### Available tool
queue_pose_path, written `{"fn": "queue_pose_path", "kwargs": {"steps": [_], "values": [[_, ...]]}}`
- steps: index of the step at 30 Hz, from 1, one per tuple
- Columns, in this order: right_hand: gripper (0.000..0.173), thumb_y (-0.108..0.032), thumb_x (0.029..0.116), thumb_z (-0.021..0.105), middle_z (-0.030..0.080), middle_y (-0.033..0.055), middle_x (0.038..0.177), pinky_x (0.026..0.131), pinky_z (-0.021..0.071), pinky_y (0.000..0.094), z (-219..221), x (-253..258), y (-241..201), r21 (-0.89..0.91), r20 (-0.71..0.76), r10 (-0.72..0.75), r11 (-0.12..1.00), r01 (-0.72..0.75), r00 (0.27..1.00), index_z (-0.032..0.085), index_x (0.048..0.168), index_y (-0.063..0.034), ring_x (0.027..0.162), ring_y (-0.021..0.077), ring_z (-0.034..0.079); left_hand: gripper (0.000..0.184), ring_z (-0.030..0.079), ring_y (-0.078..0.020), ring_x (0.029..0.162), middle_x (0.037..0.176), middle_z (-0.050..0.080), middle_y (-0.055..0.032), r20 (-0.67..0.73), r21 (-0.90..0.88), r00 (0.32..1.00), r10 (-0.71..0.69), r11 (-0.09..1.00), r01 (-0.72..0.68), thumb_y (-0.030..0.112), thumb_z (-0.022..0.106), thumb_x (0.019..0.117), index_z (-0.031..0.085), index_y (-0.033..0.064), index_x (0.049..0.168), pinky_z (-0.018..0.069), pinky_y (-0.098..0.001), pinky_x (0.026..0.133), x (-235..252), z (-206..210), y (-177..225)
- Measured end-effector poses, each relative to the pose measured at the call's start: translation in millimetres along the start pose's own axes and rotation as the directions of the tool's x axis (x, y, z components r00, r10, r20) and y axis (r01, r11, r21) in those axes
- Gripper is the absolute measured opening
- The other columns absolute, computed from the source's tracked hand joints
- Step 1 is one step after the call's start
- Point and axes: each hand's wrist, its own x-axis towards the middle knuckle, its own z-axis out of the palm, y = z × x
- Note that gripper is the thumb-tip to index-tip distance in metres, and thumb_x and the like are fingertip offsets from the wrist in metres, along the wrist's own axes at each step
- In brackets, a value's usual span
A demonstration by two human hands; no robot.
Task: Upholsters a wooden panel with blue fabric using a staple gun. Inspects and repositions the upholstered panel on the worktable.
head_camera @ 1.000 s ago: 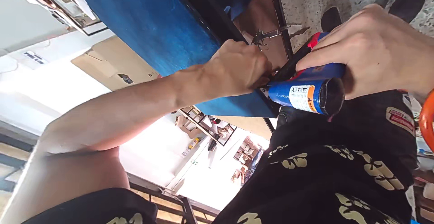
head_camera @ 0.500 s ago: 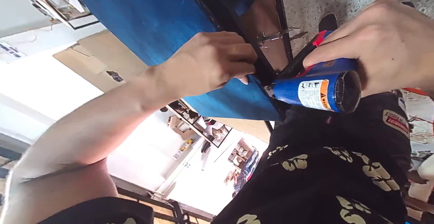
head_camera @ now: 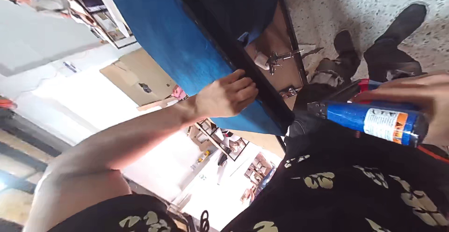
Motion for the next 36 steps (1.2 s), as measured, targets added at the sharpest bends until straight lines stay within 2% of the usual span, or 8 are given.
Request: {"fn": "queue_pose_path", "kwargs": {"steps": [4,7,10,13,17,21,24,36], "values": [[0.039,-0.039,0.08,0.057,0.074,0.006,0.083,0.063,0.0561,0.0485,-21.9,-13.5,-11.7,-0.107,-0.018,0.064,0.992,-0.065,0.998,0.078,0.098,-0.011,0.073,0.0199,0.071,0.018,0.07,-0.0298,0.102,0.101,0.074,-0.0147,-0.183,0.081,0.977,0.106,0.992,-0.092,0.007,0.052,0.1039,0.068,0.0001,0.106,0.0514,-0.0472,0.098,-6.6,21.4,-7.2],[0.039,-0.039,0.0781,0.058,0.075,0.003,0.083,0.063,0.0563,0.0457,-30.8,-11.3,-16.5,-0.103,-0.072,0.098,0.989,-0.105,0.993,0.078,0.098,-0.0131,0.073,0.0154,0.07,0.015,0.07,-0.0325,0.088,0.086,0.068,-0.0164,-0.208,0.008,0.971,0.117,0.993,-0.118,0.006,0.05,0.1038,0.062,-0.0012,0.097,0.0557,-0.0456,0.086,1.5,22.8,-12.8],[0.036,-0.038,0.0788,0.06,0.074,-0.001,0.085,0.064,0.0586,0.0409,-35.5,5.3,-21.0,-0.044,-0.026,0.085,0.995,-0.086,0.996,0.078,0.1,-0.0164,0.075,0.01,0.07,0.015,0.068,-0.0317,0.08,0.085,0.065,-0.0169,-0.093,-0.146,0.995,0.026,0.989,-0.04,0.006,0.049,0.1022,0.061,0.0001,0.093,0.0577,-0.0419,0.073,18.1,11.7,-13.8],[0.034,-0.041,0.0785,0.061,0.072,-0.0061,0.081,0.06,0.0557,0.0338,-24.0,35.5,-22.2,0.041,0.025,-0.051,0.998,0.05,0.998,0.079,0.099,-0.0204,0.071,0.0044,0.067,0.01,0.064,-0.028,0.07,0.084,0.06,-0.0129,0.18,-0.293,0.981,-0.073,0.948,0.125,0.004,0.056,0.0955,0.064,0.0023,0.091,0.052,-0.0404,0.055,40.2,-7.6,-17.8],[0.036,-0.044,0.0783,0.063,0.071,-0.0088,0.079,0.057,0.0536,0.0297,0.0,89.1,-24.9,0.114,0.096,-0.261,0.961,0.25,0.961,0.079,0.102,-0.0221,0.069,0.0023,0.065,0.006,0.066,-0.0259,0.073,0.092,0.062,-0.0099,0.415,-0.318,0.903,-0.108,0.913,0.255,0.011,0.063,0.0965,0.065,0.006,0.093,0.0518,-0.0417,0.054,55.8,-21.1,-28.0],[0.028,-0.044,0.0737,0.064,0.065,-0.0076,0.068,0.051,0.0465,0.037,25.0,125.6,-34.1,0.022,0.185,-0.309,0.95,0.311,0.933,0.076,0.089,-0.0242,0.061,0.0092,0.062,0.022,0.067,-0.026,0.079,0.092,0.062,-0.0067,0.514,-0.38,0.856,-0.057,0.879,0.287,0.031,0.063,0.0998,0.068,0.0116,0.092,0.054,-0.0455,0.058,59.9,-20.2,-48.7],[0.024,-0.041,0.072,0.062,0.062,-0.0078,0.065,0.05,0.0443,0.0402,37.4,136.2,-34.0,-0.053,0.246,-0.285,0.95,0.307,0.927,0.076,0.087,-0.0269,0.059,0.012,0.061,0.028,0.068,-0.0233,0.082,0.089,0.066,-0.0025,0.54,-0.409,0.838,-0.076,0.846,0.34,0.042,0.064,0.0977,0.072,0.0173,0.087,0.0545,-0.0471,0.063,58.7,-13.6,-60.5],[0.024,-0.041,0.0764,0.059,0.061,-0.0058,0.066,0.049,0.0433,0.0401,40.7,156.5,-33.5,-0.085,0.239,-0.312,0.937,0.34,0.92,0.074,0.085,-0.0242,0.059,0.0144,0.06,0.018,0.067,-0.0239,0.088,0.088,0.066,-0.0026,0.465,-0.389,0.88,-0.095,0.871,0.3,0.027,0.06,0.0986,0.072,0.0171,0.089,0.0526,-0.0447,0.065,55.2,-14.7,-62.5]]}}
